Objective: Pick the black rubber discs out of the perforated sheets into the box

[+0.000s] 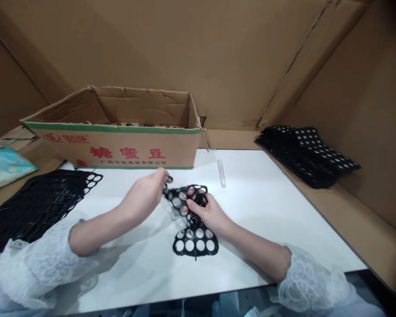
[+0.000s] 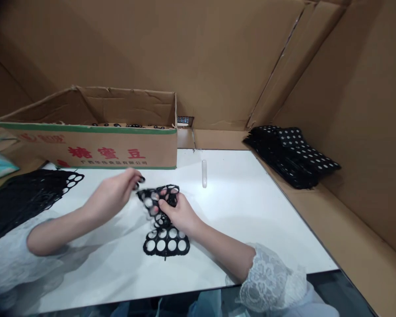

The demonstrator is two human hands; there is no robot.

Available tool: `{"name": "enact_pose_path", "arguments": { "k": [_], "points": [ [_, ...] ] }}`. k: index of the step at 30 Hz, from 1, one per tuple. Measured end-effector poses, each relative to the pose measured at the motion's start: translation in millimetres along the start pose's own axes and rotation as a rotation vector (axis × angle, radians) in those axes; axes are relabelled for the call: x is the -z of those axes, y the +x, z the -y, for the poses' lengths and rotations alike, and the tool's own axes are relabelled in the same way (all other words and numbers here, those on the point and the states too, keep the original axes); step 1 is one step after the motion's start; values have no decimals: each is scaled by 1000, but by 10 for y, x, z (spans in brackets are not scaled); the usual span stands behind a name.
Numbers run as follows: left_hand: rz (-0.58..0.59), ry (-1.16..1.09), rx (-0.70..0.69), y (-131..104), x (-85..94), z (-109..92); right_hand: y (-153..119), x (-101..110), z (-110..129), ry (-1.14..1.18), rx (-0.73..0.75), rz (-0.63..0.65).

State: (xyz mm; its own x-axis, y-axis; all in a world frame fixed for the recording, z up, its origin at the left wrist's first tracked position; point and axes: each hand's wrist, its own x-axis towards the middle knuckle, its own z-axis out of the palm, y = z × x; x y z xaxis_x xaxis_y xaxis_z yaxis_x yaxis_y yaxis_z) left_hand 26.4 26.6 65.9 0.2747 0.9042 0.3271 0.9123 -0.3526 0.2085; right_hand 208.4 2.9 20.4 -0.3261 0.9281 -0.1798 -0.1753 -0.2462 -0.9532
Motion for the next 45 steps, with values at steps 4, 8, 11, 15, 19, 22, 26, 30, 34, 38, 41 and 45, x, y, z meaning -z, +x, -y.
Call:
{"name": "enact_pose_path", "arguments": {
  "k": [4,8,11,15,19,22,26,30,34,38,41,45],
  "points": [
    [-177,166,71,107,26,143,21,24,-12,21,-85,17],
    [127,160,-117,-36,-150,17,27,43,-22,-9,-44,14],
    [253,155,-151,-161,-246,-118,22,52,-13,-83,-35,29],
    [361,171,-157,-224,-246,-202,30,86,-3,-228,-69,82],
    [421,45,-172,-271,-283,-245,42,117,-12,-370,-87,97],
    [382,-146,-106,-311,-327,-276,37,102,-21,-418,-53,78],
    [379,-383,1,-308,-311,-292,25,64,-46,-453,29,-30],
    [408,-592,68,-236,-307,-216,29,65,-83,-485,44,-91],
    [490,-864,166,-165,-366,-121,36,77,-72,-508,47,-78],
    [467,-883,184,-165,-387,-149,27,67,-31,-518,101,-38],
    [386,-793,140,-205,-376,-213,14,57,-23,-499,106,44],
    [318,-666,107,-235,-374,-241,6,52,-41,-468,64,66]
  ]
}}
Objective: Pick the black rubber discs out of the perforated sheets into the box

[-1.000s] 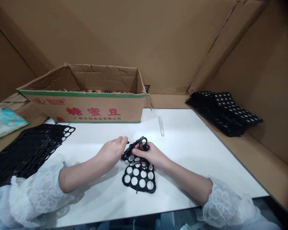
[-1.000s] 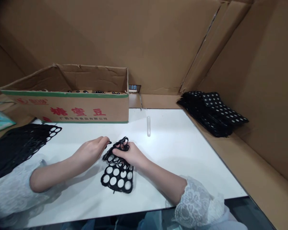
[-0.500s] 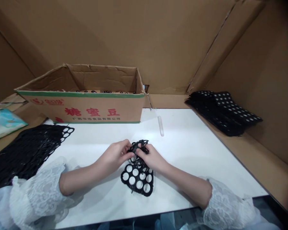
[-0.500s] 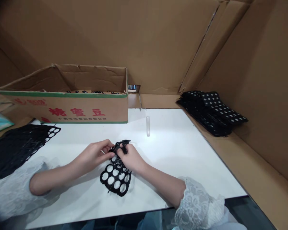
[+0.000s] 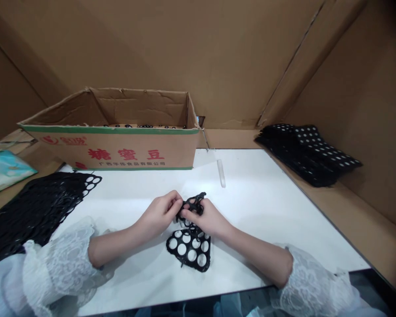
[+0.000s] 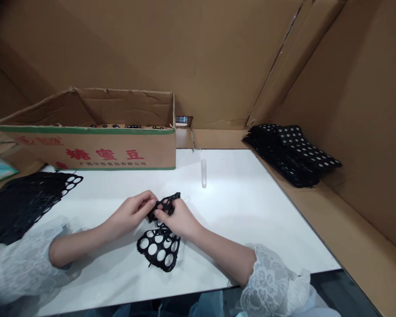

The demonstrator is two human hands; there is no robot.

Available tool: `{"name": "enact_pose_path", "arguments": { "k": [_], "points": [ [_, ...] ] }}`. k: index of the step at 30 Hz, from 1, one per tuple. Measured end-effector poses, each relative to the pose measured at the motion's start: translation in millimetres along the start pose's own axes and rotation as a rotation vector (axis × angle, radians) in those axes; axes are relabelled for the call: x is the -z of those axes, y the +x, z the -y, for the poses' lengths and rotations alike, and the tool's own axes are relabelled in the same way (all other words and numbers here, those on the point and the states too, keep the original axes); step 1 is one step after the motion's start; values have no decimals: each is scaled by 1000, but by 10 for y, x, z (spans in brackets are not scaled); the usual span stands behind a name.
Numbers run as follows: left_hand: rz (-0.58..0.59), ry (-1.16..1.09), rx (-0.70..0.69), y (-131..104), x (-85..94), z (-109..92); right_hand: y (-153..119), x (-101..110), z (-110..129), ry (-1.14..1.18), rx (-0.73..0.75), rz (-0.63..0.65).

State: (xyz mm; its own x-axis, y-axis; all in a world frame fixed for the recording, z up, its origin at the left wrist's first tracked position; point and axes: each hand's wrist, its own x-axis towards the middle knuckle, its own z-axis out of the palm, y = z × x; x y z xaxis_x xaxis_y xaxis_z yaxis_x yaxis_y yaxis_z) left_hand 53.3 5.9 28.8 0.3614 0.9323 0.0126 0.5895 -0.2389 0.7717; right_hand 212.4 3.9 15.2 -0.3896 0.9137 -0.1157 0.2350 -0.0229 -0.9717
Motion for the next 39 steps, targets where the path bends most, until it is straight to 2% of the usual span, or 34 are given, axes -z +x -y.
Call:
{"name": "enact_pose_path", "arguments": {
  "k": [3,7,10,16,18,20,22,24,27,30,32,33,34,35,37,39],
  "points": [
    [3,70,-20,11,16,16,-2,-2,-7,26,-12,3],
    [89,133,-60,7,37,-3,-5,0,-4,-6,30,11],
    [108,153,-67,-4,36,-29,-8,-9,-3,-24,66,12],
    [130,41,-26,63,38,63,-13,-30,-15,130,12,64],
    [75,50,-20,97,57,89,-13,-26,-10,152,-17,70],
    [-44,141,-37,126,111,82,-14,-18,1,129,-20,53],
    [-167,253,-73,155,227,44,-16,-9,12,113,-4,13],
    [-321,361,-82,187,428,-16,-20,-4,12,108,-12,-33],
    [-707,545,-48,253,866,-139,-20,-5,-6,130,-69,-34],
    [-908,779,-94,386,1330,-257,-6,-13,-12,217,-67,48],
    [-983,914,-13,532,1595,-277,6,-17,-4,288,-34,89],
    [-983,955,55,614,1709,-264,11,-18,0,313,-22,108],
    [-967,978,115,692,1807,-238,16,-17,2,330,-17,127],
    [-899,994,151,758,1884,-207,20,-16,2,338,-21,147],
    [-758,1018,120,824,1953,-158,22,-9,-6,340,-49,162],
    [-762,1008,-2,777,1869,-164,14,-1,-16,355,-82,160]
  ]
}}
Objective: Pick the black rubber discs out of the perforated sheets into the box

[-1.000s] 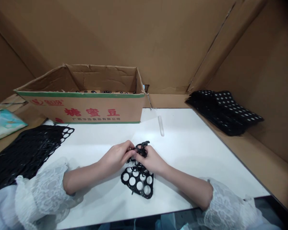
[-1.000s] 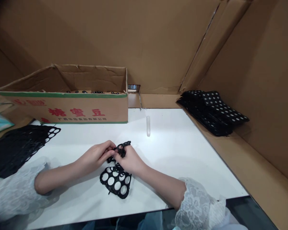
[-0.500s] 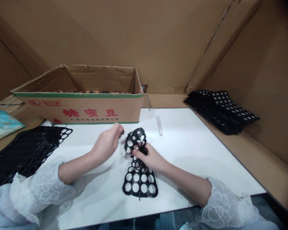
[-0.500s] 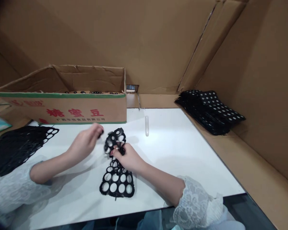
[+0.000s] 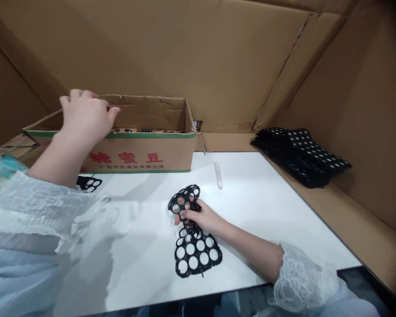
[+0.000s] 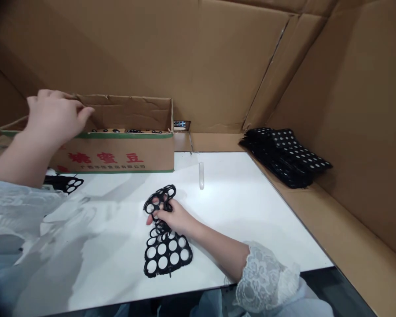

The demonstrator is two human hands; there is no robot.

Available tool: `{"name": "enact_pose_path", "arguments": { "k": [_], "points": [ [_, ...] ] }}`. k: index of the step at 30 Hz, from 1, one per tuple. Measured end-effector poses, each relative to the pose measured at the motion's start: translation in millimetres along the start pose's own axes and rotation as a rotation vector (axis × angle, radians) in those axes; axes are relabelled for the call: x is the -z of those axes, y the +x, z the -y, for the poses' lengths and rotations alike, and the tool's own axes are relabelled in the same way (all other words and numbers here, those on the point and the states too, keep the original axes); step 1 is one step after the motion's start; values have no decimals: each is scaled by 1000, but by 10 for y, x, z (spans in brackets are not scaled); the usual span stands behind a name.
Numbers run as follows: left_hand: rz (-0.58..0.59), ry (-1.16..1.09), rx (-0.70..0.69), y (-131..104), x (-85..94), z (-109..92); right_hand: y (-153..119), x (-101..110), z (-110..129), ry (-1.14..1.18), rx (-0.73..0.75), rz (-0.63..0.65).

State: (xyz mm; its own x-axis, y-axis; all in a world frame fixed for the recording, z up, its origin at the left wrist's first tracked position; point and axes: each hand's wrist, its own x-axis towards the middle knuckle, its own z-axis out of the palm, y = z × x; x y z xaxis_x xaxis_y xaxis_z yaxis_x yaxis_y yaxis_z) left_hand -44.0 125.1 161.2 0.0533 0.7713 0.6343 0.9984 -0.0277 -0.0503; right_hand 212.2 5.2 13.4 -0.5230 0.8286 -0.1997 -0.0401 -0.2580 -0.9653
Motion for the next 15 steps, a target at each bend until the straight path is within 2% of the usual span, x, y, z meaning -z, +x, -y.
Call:
{"name": "enact_pose_path", "arguments": {
  "k": [2,3,5,7,9,12,15],
  "points": [
    [-135,-83,-49,-236,56,-176,-20,5,-3,14,-18,3],
    [-141,-137,-98,-399,89,-300,-32,4,-2,19,-20,9],
    [-2,-236,-243,-767,131,-575,-54,-5,5,21,-12,24],
    [292,-394,-378,-1113,118,-816,-67,-21,13,-6,21,46],
    [487,-494,-435,-1365,56,-967,-67,-36,23,-66,90,94],
    [621,-640,-453,-1527,-48,-1018,-50,-44,37,-192,227,105],
    [669,-772,-418,-1531,-90,-969,-33,-32,41,-222,244,-9]
  ]
}}
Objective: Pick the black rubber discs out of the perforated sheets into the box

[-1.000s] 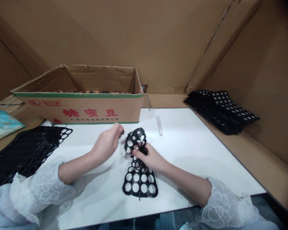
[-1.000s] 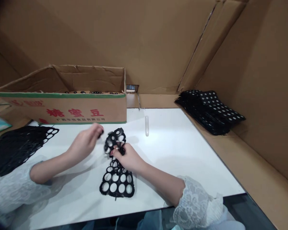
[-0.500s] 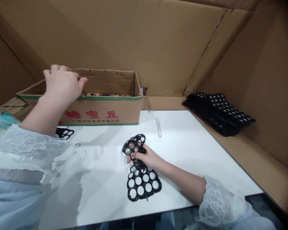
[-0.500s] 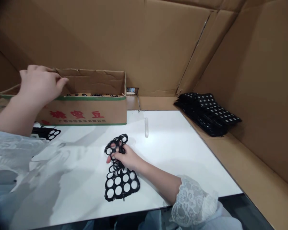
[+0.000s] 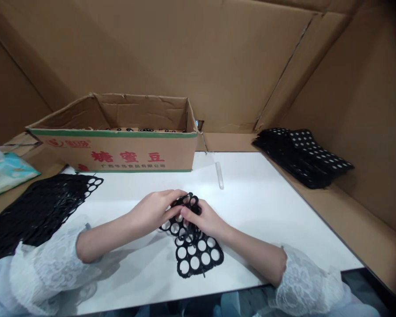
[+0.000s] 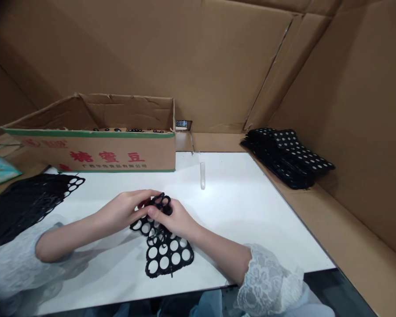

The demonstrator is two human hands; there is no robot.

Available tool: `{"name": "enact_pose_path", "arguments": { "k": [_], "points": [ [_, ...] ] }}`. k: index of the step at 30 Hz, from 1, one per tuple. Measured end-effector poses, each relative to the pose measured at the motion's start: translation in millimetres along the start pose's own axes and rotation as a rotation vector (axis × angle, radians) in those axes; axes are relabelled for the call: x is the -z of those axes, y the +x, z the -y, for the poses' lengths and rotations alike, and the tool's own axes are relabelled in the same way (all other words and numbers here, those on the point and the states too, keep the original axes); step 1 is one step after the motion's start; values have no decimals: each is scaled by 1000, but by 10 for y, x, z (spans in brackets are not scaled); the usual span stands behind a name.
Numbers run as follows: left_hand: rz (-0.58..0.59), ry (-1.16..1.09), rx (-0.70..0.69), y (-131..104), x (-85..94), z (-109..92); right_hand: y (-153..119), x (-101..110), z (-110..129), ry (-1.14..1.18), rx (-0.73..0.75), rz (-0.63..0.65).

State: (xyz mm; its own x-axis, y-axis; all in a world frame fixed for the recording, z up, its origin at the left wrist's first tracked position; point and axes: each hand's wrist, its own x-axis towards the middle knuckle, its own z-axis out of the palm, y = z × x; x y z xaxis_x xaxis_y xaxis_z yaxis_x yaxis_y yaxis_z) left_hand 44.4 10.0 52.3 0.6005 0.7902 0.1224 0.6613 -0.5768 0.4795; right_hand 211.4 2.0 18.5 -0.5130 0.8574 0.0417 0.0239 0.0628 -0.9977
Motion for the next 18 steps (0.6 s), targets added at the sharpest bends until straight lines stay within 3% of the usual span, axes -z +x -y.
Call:
{"name": "enact_pose_path", "arguments": {
  "k": [4,8,13,15,18],
  "points": [
    [-12,-103,46,4,50,18,1,16,-25,79,-85,-121],
    [18,-117,121,22,36,6,-12,-1,-32,78,-71,-127],
    [32,-89,109,55,5,13,-17,-33,-27,30,-54,-105],
    [-18,-117,131,80,50,57,-10,-30,-44,18,-44,-102],
    [-259,-35,238,110,191,174,4,-12,-83,99,-69,-117]
  ]
}}
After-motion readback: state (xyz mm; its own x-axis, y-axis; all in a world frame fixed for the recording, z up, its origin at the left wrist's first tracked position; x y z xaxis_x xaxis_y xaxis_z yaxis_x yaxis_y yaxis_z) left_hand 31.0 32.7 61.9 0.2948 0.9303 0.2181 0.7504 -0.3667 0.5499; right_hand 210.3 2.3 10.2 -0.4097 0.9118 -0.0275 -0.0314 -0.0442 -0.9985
